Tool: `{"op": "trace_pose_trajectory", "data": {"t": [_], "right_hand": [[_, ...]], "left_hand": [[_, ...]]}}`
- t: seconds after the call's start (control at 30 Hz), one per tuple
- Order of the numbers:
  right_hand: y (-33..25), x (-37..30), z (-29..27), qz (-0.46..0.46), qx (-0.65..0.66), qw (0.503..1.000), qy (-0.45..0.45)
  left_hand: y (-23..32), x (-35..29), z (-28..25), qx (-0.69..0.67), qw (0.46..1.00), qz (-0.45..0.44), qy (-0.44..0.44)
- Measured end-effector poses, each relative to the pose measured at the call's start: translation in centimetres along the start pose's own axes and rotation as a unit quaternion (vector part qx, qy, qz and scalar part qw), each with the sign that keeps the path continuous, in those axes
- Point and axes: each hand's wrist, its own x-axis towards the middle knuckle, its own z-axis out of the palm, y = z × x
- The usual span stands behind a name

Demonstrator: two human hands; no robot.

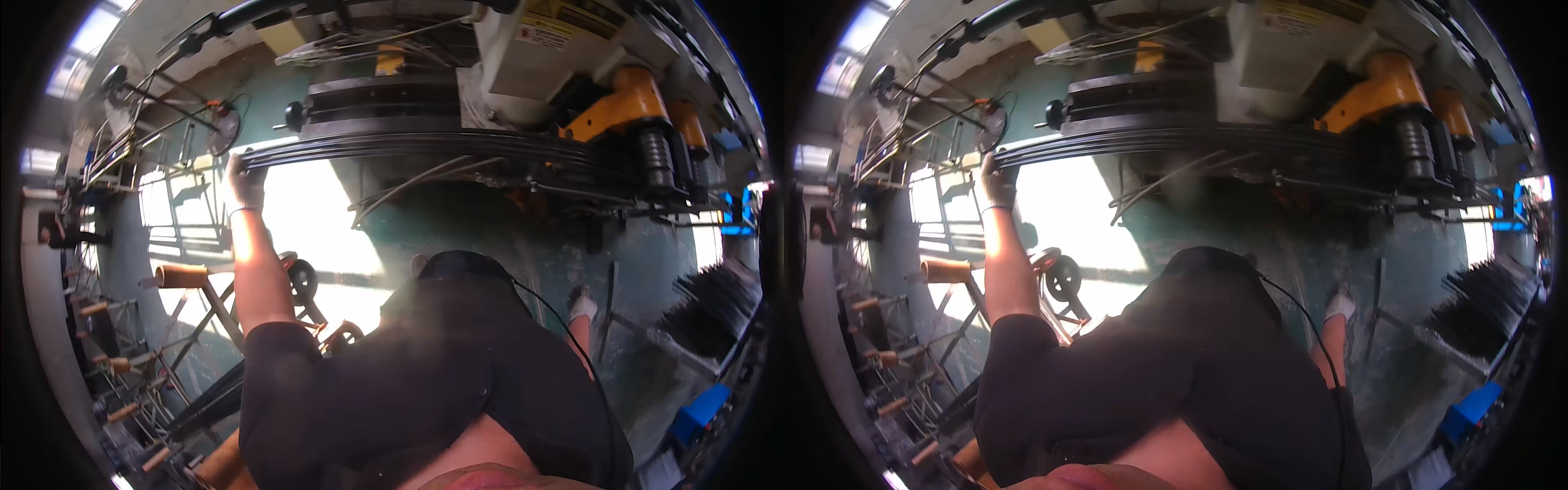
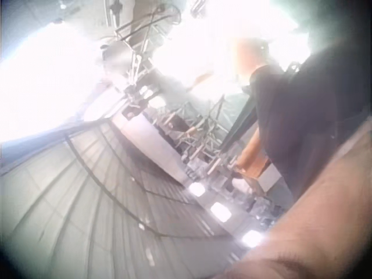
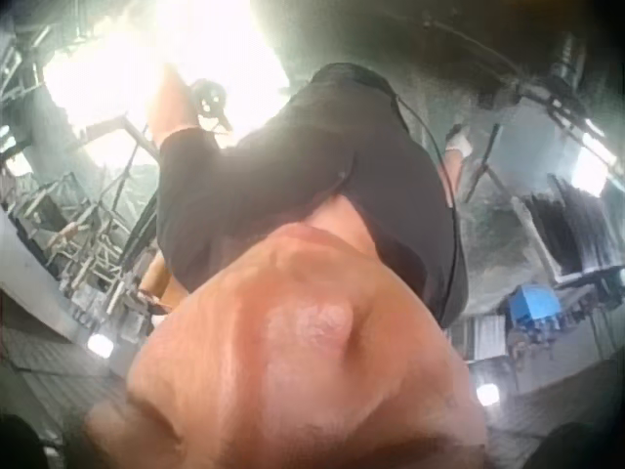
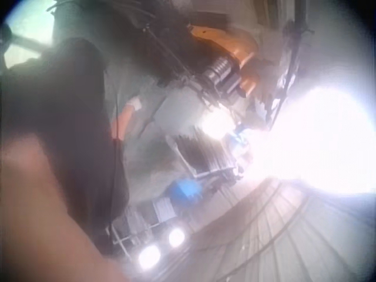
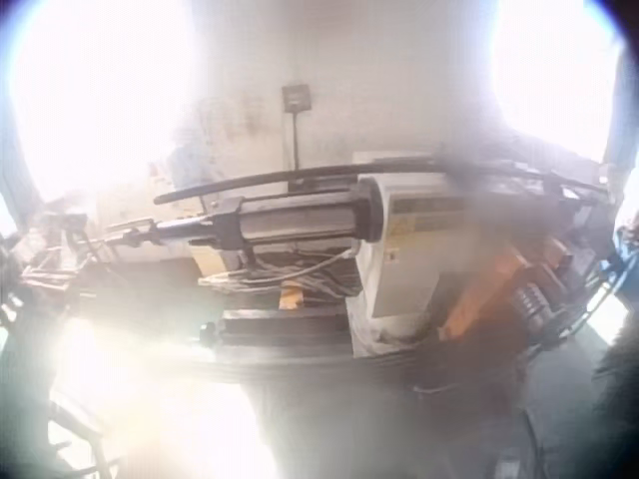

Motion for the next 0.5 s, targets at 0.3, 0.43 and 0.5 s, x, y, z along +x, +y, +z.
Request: {"op": "trace_pose_trajectory", "data": {"t": [0.3, 0.43, 0.5], "right_hand": [[-4.9, -4.9, 5.1, 0.038, -0.049, 0.998, 0.012], [-4.9, -4.3, 5.6, 0.001, -0.091, 0.996, -0.002], [-2.0, -2.1, 3.1, -0.074, -0.139, 0.987, 0.032]], "left_hand": [[2.5, -3.5, 0.0, 0.099, 0.995, -0.023, -0.024], [3.4, 0.5, -3.4, -0.017, 0.999, -0.048, -0.010], [1.1, 1.8, -1.0, -0.044, 0.995, -0.044, 0.081]]}}
